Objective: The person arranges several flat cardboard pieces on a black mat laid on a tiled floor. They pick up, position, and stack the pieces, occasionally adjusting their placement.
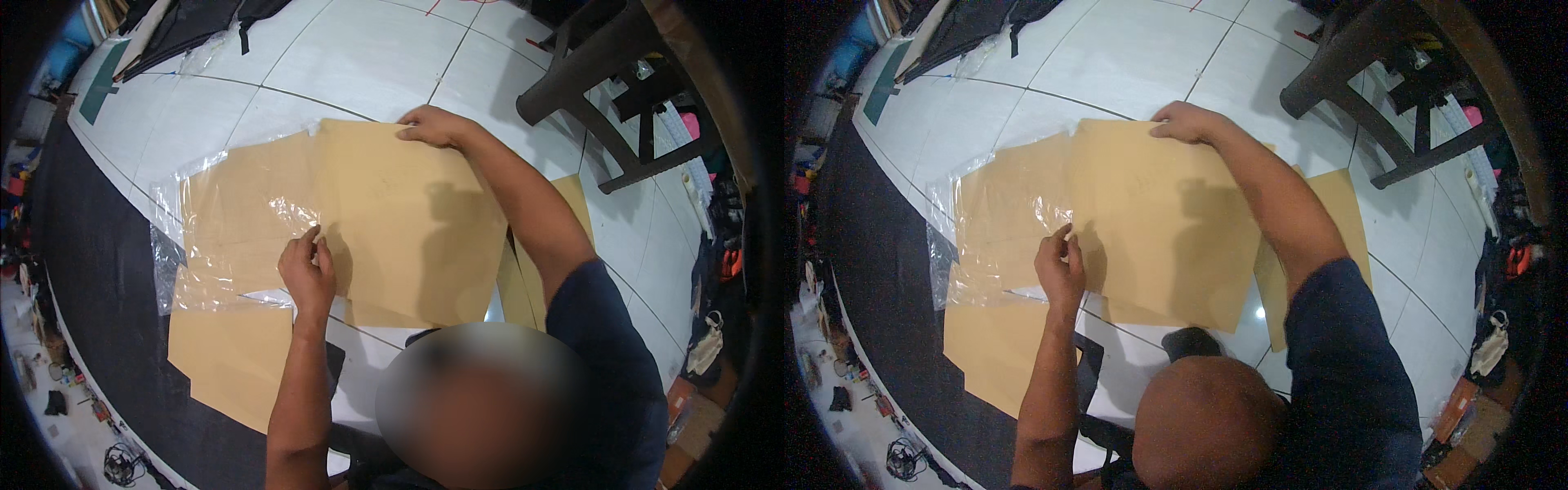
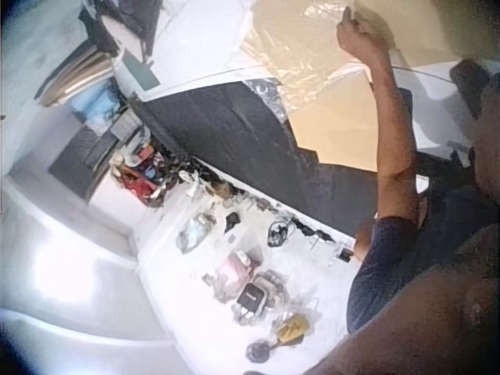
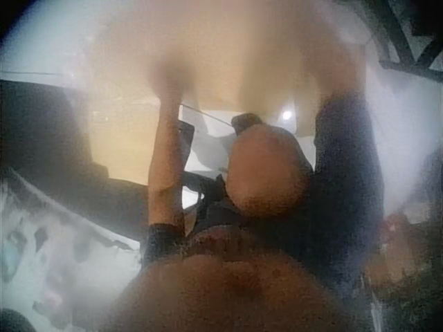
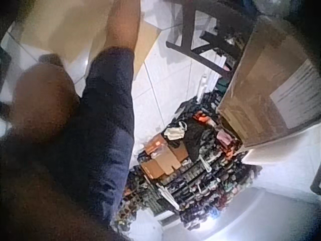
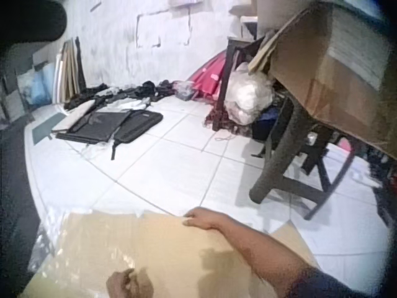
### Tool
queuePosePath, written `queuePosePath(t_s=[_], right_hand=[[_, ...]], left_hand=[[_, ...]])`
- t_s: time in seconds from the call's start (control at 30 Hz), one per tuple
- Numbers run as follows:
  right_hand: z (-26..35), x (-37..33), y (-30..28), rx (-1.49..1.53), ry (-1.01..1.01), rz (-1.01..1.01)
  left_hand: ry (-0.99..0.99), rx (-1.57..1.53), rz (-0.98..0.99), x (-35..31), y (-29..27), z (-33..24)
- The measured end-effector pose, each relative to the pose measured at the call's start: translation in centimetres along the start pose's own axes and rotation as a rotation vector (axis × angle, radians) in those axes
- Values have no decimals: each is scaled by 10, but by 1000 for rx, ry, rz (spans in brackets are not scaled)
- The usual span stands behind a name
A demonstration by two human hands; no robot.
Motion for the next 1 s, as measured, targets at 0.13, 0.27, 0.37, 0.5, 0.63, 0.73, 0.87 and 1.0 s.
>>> queuePosePath(t_s=[0.13, 0.27, 0.37, 0.5, 0.63, 0.73, 0.87, 1.0], right_hand=[[27, 57, 10, -88, -19, 78], [41, 71, 12, -168, -98, 113], [24, 64, -6, -60, 0, 238], [46, 63, 8, -118, -2, 291], [66, 87, 27, -174, -167, 212], [73, 107, 33, -239, -305, -16], [110, 111, 35, 127, -260, -357], [92, 12, 27, -6, -416, -907]], left_hand=[[-37, -1, 0, 2, 6, -1], [-144, -4, -39, 0, -6, 13], [-115, -33, -57, 1, -10, 17], [-76, -48, 12, 0, 0, 9], [-33, -76, 134, -3, 13, 6], [5, -139, 139, 2, 15, -10], [112, -229, 73, 20, 23, -7], [96, -252, 90, 40, 36, -3]])
Point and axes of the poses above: each hand's wrist, its own x-axis towards the middle knuckle, its own y-axis out of the palm, z = x × y, the point moved 4 cm from there along x, towards the middle knuckle, and after that the axes turned 2 degrees about z, right-handed, at the moved point
